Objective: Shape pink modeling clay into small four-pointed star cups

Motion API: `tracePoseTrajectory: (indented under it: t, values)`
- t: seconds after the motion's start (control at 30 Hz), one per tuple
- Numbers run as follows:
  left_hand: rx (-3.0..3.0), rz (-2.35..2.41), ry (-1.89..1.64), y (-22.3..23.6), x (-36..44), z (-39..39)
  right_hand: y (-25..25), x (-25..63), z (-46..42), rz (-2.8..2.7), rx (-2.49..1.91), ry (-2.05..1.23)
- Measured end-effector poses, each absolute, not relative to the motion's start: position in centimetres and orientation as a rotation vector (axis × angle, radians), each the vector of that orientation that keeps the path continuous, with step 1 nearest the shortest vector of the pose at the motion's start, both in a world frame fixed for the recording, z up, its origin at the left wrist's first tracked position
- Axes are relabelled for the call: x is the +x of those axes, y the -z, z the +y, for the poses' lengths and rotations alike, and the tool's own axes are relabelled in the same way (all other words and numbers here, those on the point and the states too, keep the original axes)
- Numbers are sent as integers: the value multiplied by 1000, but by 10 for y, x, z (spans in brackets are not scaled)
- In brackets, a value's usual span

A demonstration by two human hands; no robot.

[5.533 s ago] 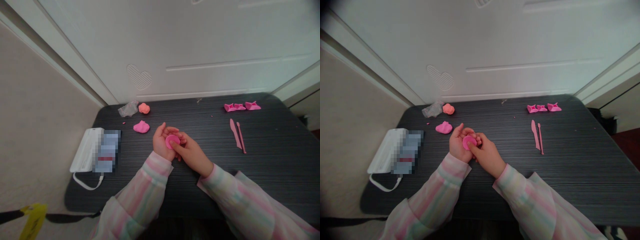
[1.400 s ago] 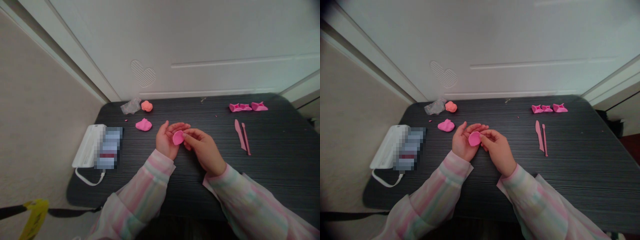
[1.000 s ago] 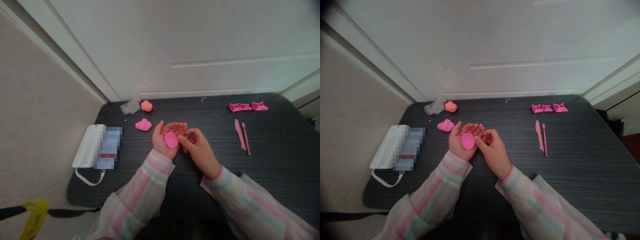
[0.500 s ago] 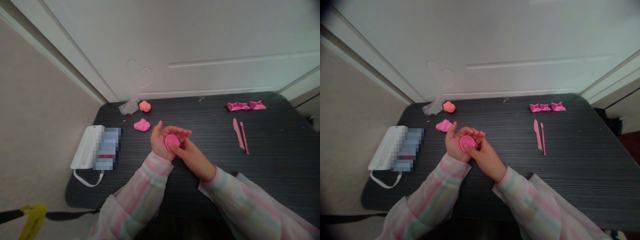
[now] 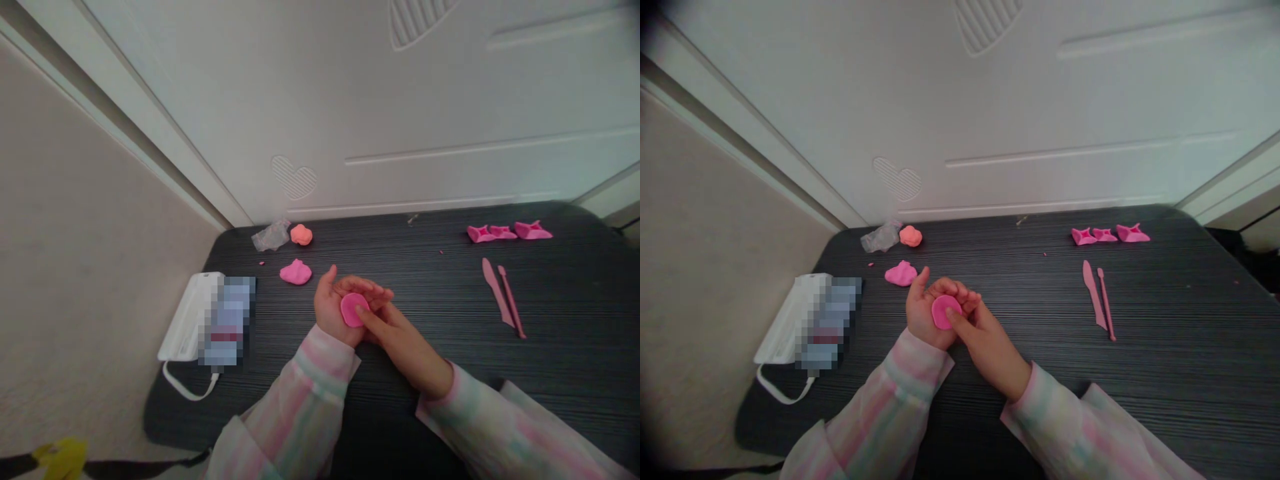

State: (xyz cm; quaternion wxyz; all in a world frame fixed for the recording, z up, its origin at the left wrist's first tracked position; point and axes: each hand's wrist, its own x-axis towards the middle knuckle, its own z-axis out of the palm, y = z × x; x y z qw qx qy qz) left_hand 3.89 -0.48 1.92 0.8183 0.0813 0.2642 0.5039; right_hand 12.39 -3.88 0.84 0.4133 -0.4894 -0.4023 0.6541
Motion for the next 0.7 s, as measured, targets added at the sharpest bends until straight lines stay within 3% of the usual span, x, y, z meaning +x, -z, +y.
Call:
tracePoseTrajectory:
  t: [0.3, 0.53, 0.7]
  values:
    - [116, 531, -1039, -20, 39, -4, -8, 126, -41, -1159, -1394, -1467]
    - [43, 607, -1070, -18, 36, 0, -4, 126, -41, -1032, -1234, -1471]
    - [-50, 677, -1145, -12, 35, 6, -2, 139, -40, -1144, -1398, -1052]
